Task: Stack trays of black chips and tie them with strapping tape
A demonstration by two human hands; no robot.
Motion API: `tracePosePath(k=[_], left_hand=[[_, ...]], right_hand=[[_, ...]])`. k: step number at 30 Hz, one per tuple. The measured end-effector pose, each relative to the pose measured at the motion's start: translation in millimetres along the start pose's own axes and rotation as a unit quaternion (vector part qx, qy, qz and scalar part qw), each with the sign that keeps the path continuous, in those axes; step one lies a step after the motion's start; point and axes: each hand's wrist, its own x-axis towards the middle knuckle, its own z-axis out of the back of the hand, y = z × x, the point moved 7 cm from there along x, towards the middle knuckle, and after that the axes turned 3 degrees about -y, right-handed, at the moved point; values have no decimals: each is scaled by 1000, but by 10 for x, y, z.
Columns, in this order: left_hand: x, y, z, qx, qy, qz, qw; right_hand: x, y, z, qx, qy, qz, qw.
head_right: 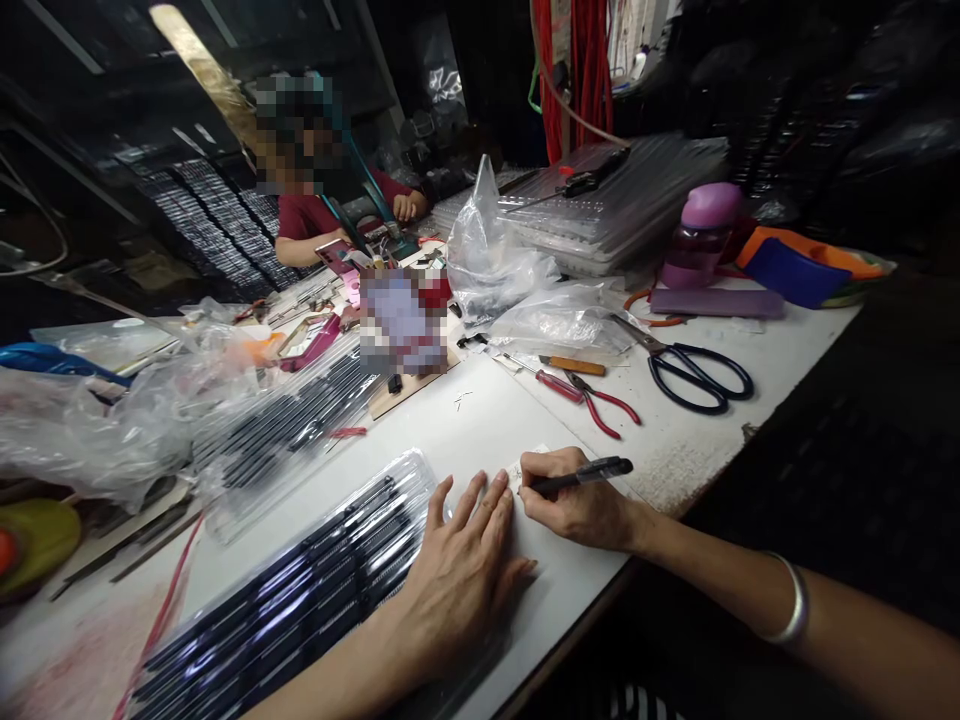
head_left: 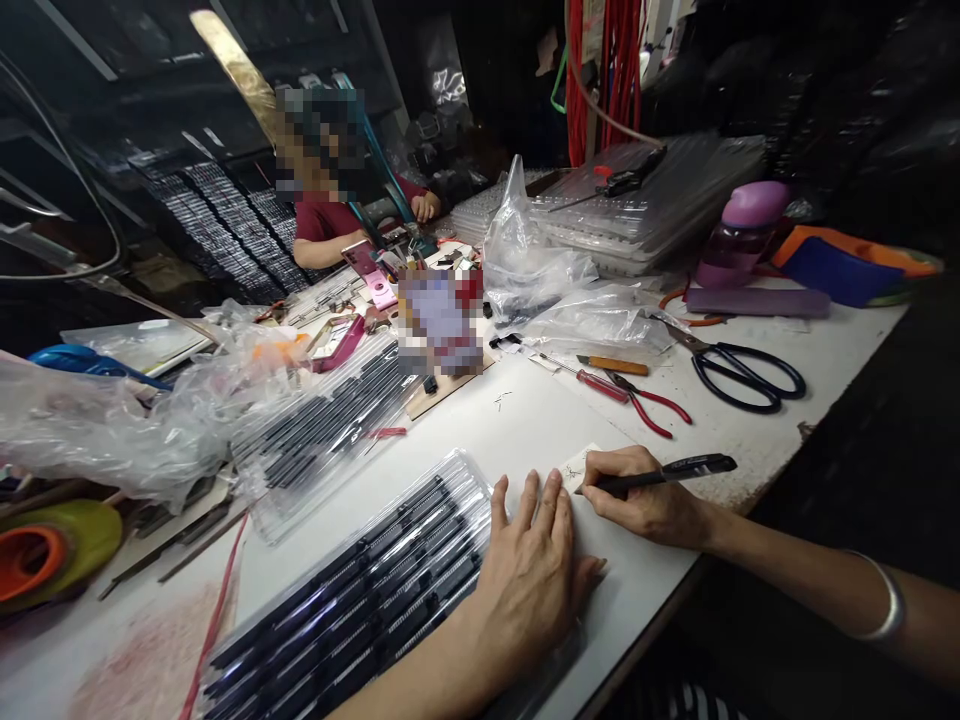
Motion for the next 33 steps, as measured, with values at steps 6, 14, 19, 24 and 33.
tracePosePath(k=[6,14,19,24,33], left_hand=[[-5,-5,0,-5,5,4,1000],[-11,-4,7,-4,3,2,1000],[-8,3,-11,-2,8,2,1000],[-1,6,-23,0,9,3,1000],[-5,-8,-21,-7,15,3,1000]], right_hand=[[-15,-18,-6,-8,-6,5,1000],[-8,-2,-7,-1,-1,7,1000],[-10,-25,-22,8,7,-2,1000],[-8,-7,-16,1,5,5,1000],[-9,-18,-18,0,5,3,1000]])
